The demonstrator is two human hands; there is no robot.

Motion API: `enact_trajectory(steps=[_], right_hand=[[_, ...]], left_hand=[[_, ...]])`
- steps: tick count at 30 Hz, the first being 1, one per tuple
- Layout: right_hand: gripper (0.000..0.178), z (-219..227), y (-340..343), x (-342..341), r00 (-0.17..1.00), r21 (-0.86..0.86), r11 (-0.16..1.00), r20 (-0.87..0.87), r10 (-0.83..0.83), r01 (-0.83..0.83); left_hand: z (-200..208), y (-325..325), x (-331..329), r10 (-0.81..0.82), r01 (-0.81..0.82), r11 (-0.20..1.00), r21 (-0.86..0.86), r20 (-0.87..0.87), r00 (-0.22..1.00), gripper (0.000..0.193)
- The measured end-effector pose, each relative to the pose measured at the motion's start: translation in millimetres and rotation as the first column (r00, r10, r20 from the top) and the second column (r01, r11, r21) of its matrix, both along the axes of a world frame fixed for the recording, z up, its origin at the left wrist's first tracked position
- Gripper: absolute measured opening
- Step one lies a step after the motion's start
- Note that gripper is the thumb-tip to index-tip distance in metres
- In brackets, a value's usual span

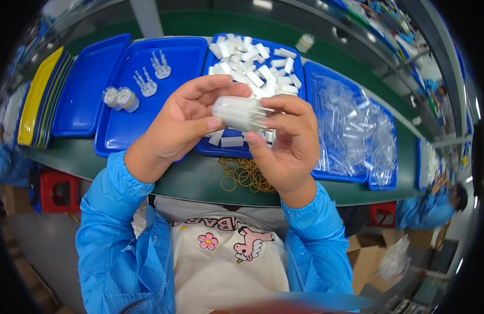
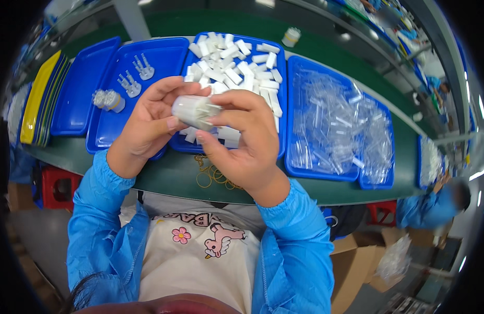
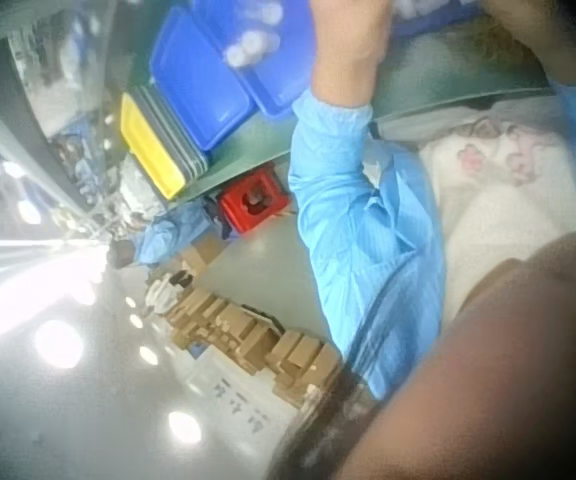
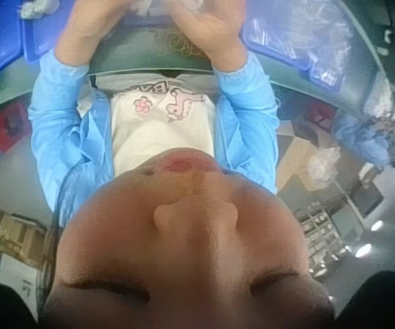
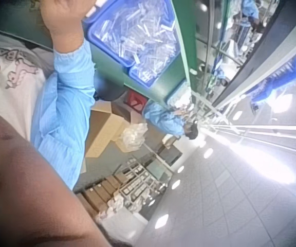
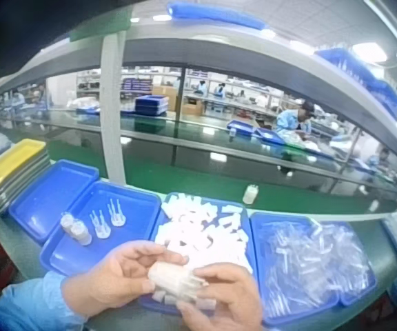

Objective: The person assembles components by attaching white foam blocks and plastic sleeves around a plastic core, then secures the bundle with a rubber band by hand.

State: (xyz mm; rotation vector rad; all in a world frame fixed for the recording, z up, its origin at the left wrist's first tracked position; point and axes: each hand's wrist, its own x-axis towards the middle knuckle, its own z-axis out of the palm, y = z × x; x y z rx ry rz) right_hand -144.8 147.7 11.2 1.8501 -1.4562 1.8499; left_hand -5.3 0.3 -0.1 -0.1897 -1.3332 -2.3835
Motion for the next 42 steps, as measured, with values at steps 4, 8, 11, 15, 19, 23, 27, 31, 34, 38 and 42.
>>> enact_trajectory(steps=[4,8,11,15,19,23,27,31,34,38,42], right_hand=[[0.033,7.9,0.9,5.2,1.0,-0.015,1.0,-0.021,-0.003,0.002],[0.03,9.6,0.6,2.9,0.999,-0.049,0.998,-0.042,-0.032,0.03],[0.03,9.6,0.8,-1.4,0.993,-0.022,0.997,-0.088,-0.074,0.072],[0.025,16.9,4.4,-3.1,0.989,0.061,0.992,-0.108,-0.103,0.11],[0.022,17.7,2.0,-0.7,0.992,0.085,0.993,-0.098,-0.078,0.086],[0.023,13.8,1.1,2.0,0.991,0.041,0.99,-0.003,-0.132,0.133],[0.022,14.0,-0.2,1.7,0.991,0.06,0.99,-0.015,-0.131,0.131],[0.02,12.8,1.5,0.4,0.992,0.055,0.991,0.034,-0.124,0.122],[0.024,12.8,2.4,-3.0,0.991,0.068,0.989,-0.005,-0.132,0.132],[0.032,12.4,-1.1,-5.5,0.99,0.099,0.993,0.122,-0.076,0.064],[0.033,15.0,2.8,-13.5,0.987,0.096,0.988,0.094,-0.13,0.121]], left_hand=[[2.3,4.5,3.8,0.009,-0.007,0.999,0.035,-0.048,0.999,0.058],[-0.4,0.7,3.5,0.027,-0.028,1.0,-0.013,-0.049,0.998,0.056],[-2.5,-0.4,1.5,0.083,-0.086,0.995,-0.057,-0.051,0.995,0.054],[0.5,2.1,0.3,0.11,-0.111,0.993,-0.041,-0.016,0.994,0.054],[0.9,0.6,4.5,0.115,-0.115,0.993,-0.022,0.007,0.993,0.055],[0.9,1.3,3.2,0.129,-0.129,0.992,0.005,0.023,0.991,0.056],[0.3,-0.6,3.8,0.131,-0.132,0.991,0.035,0.033,0.991,0.056],[1.3,0.0,1.4,0.112,-0.114,0.992,0.052,0.041,0.993,0.056],[-0.8,-3.1,5.4,0.123,-0.125,0.992,0.018,0.087,0.989,0.056],[0.2,-0.8,6.3,0.197,-0.197,0.98,-0.009,0.14,0.97,0.057],[-1.5,-0.6,1.3,0.241,-0.235,0.97,-0.057,0.135,0.961,0.058]])
